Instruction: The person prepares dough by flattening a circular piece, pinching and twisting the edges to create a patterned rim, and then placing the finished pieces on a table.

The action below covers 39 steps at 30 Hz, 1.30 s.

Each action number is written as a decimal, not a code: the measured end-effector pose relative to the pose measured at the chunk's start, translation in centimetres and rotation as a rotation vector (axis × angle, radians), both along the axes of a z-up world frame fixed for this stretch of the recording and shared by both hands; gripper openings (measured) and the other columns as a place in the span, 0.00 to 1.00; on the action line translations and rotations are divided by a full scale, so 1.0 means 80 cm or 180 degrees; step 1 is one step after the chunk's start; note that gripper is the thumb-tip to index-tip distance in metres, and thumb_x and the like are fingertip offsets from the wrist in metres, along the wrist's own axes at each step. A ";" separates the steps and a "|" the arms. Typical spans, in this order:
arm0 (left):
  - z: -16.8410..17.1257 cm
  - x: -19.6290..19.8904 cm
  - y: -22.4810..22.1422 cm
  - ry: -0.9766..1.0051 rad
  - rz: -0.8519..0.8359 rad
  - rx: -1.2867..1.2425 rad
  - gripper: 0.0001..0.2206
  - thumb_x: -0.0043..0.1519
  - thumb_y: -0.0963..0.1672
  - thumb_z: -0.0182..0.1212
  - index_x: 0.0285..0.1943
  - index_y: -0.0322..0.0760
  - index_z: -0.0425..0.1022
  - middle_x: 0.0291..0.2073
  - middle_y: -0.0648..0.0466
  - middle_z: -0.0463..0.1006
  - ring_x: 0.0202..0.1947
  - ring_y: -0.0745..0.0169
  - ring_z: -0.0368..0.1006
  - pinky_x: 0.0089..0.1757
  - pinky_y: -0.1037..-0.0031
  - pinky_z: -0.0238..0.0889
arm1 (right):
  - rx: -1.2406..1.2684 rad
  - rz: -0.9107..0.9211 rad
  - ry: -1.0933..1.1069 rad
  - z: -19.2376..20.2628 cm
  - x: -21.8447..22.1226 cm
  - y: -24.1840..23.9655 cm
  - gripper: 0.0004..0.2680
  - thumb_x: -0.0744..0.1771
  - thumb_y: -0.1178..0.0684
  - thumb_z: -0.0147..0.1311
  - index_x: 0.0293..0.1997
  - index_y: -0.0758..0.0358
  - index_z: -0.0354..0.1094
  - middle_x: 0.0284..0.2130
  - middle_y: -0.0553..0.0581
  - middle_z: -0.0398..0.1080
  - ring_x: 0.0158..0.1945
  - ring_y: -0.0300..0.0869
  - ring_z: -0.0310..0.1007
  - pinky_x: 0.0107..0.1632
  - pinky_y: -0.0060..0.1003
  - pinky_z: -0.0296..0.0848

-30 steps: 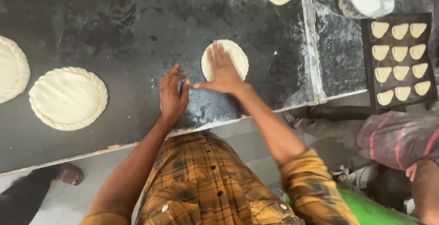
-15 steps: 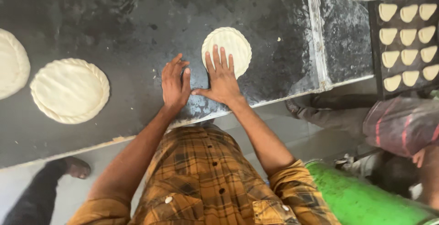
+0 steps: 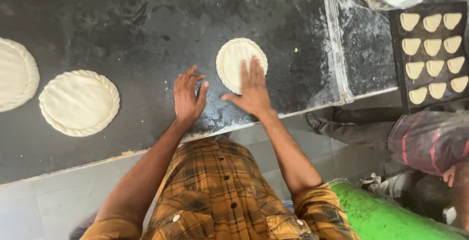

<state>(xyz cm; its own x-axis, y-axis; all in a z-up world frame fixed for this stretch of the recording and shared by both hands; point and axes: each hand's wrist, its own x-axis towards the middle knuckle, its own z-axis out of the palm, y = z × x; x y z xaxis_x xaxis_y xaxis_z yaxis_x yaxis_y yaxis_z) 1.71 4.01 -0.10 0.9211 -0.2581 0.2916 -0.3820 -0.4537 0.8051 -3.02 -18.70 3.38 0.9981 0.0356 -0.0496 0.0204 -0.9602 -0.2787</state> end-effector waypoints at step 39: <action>-0.012 0.087 -0.107 0.0154 -0.0080 0.0310 0.28 0.62 0.49 0.66 0.66 0.25 0.67 0.57 0.35 0.73 0.57 0.35 0.68 0.56 0.54 0.60 | 0.1652 -0.0827 -0.0619 -0.069 0.106 -0.160 0.21 0.67 0.49 0.66 0.64 0.69 0.67 0.56 0.66 0.74 0.57 0.50 0.77 0.59 0.40 0.73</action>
<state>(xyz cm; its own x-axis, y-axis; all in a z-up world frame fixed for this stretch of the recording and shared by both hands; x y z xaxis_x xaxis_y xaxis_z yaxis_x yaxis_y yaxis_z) 8.70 -4.55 -1.07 0.9264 -0.3061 0.2194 -0.3560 -0.5215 0.7754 5.43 -31.51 -2.16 0.9664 -0.2396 0.0931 -0.0987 -0.6804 -0.7262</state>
